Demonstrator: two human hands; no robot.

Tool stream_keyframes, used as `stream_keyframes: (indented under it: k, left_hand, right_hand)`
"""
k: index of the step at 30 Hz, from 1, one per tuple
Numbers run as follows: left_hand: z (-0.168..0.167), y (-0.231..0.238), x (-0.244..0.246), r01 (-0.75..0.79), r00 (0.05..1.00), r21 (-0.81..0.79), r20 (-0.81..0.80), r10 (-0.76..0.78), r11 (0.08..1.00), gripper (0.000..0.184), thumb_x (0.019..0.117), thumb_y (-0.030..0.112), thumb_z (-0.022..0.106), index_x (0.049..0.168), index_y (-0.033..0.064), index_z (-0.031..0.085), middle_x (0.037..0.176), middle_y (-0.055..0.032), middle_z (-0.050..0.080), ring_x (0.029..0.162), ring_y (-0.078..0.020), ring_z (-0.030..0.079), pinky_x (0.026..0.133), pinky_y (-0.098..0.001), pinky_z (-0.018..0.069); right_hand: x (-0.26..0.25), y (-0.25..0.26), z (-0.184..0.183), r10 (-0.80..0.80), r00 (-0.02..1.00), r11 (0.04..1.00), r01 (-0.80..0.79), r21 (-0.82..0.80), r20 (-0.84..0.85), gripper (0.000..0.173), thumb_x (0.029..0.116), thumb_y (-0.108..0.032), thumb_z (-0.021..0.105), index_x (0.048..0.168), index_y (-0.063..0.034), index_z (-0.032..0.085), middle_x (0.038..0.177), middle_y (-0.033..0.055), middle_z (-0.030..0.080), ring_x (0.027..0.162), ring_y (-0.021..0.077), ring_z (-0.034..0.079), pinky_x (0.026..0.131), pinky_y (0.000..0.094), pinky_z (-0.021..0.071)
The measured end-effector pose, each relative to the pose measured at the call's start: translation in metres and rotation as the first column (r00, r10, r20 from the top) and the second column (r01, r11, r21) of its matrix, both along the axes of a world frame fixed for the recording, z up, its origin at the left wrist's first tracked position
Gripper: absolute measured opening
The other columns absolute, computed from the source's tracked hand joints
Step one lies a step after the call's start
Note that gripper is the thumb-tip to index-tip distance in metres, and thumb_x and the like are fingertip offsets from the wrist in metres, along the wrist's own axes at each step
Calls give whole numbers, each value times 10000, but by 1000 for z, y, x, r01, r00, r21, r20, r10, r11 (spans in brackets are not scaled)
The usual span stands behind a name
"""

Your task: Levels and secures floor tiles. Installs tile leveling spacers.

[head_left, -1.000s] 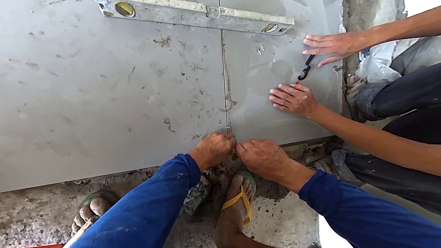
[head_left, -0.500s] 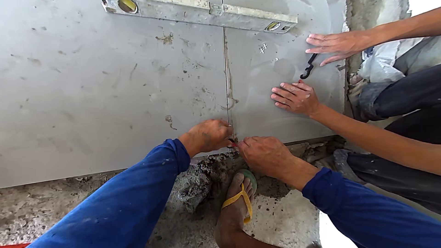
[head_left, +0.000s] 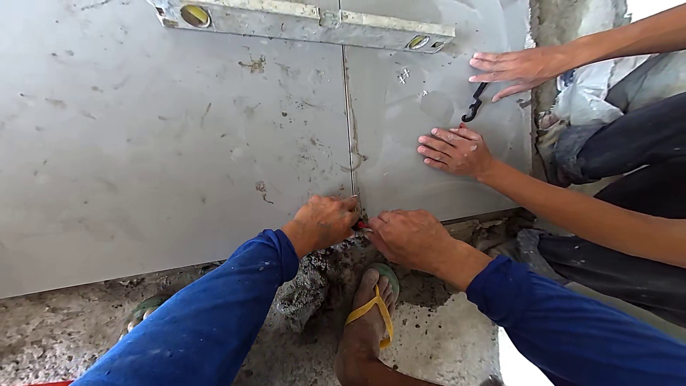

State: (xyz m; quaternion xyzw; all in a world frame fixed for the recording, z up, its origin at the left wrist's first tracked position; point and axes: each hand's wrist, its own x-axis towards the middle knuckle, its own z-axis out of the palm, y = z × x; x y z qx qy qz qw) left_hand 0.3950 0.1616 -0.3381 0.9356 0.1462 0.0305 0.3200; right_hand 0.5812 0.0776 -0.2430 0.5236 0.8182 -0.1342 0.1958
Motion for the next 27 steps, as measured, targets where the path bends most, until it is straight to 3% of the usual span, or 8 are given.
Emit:
stream_keyframes:
  k: [4, 7, 11, 18, 21, 24, 26, 27]
  left_hand:
    - [-21, -22, 0, -207, 952, 86, 245, 181, 975, 259, 941, 350, 702, 891, 98, 734, 879, -68, 685, 790, -246, 703, 574, -396, 571]
    - [-27, -34, 4, -279, 916, 61, 315, 247, 958, 207, 955, 267, 665, 895, 84, 741, 858, -70, 688, 777, -239, 704, 570, -386, 571]
    - [-28, -25, 6, -163, 920, -31, 357, 163, 986, 163, 946, 198, 669, 882, 61, 732, 867, -82, 697, 790, -226, 715, 628, -390, 597]
    - [-23, -9, 11, 24, 945, -87, 326, 6, 996, 142, 932, 164, 682, 860, 51, 730, 852, -85, 670, 753, -226, 690, 630, -391, 580]
    - [-13, 6, 4, 81, 965, -75, 256, -59, 994, 181, 971, 246, 691, 989, 77, 752, 948, -77, 704, 857, -232, 712, 706, -414, 597]
    - [-6, 34, -24, -164, 944, 106, 306, 125, 981, 311, 1010, 351, 626, 1134, 96, 755, 1019, -94, 732, 939, -268, 722, 737, -442, 612]
    - [-2, 65, -50, -371, 920, 255, 230, 316, 893, 407, 1050, 395, 524, 1334, 147, 676, 1284, -102, 691, 1165, -321, 652, 896, -515, 539]
    - [-1, 80, -62, -396, 918, 306, 113, 380, 866, 503, 1062, 452, 442, 1469, 182, 564, 1495, -78, 569, 1362, -337, 533, 1050, -584, 434]
  right_hand:
    - [1, -1, -5, -5, 999, 999, 6, 35, -44, 250, 999, -280, 585, 887, -87, 698, 711, 64, 616, 636, 236, 669, 492, 380, 524]
    - [3, -1, -8, 14, 997, 998, -10, 58, -72, 213, 991, -226, 578, 882, -81, 690, 710, 73, 613, 627, 250, 666, 483, 386, 525]
    - [2, -1, -8, 46, 996, 998, -41, 54, -82, 151, 956, -166, 599, 879, -78, 695, 713, 68, 600, 614, 236, 649, 469, 370, 503]
    - [1, -1, -8, 42, 996, 999, -40, 30, -79, 127, 946, -146, 622, 879, -66, 694, 720, 73, 611, 616, 234, 655, 483, 367, 521]
    - [3, -1, -7, 5, 996, 1000, -5, 5, -84, 161, 973, -178, 606, 902, -73, 706, 739, 73, 638, 647, 237, 678, 514, 382, 545]
    - [3, -4, -7, -47, 995, 999, 46, -24, -82, 210, 998, -218, 582, 927, -72, 714, 769, 75, 658, 674, 244, 688, 548, 394, 560]
    - [2, -5, -6, -85, 993, 996, 81, -47, -84, 213, 1008, -225, 577, 944, -78, 717, 787, 77, 661, 691, 246, 691, 560, 400, 562]
    - [1, -6, -6, -103, 991, 993, 98, -59, -84, 214, 1012, -226, 573, 963, -83, 724, 802, 77, 668, 706, 247, 696, 572, 402, 568]
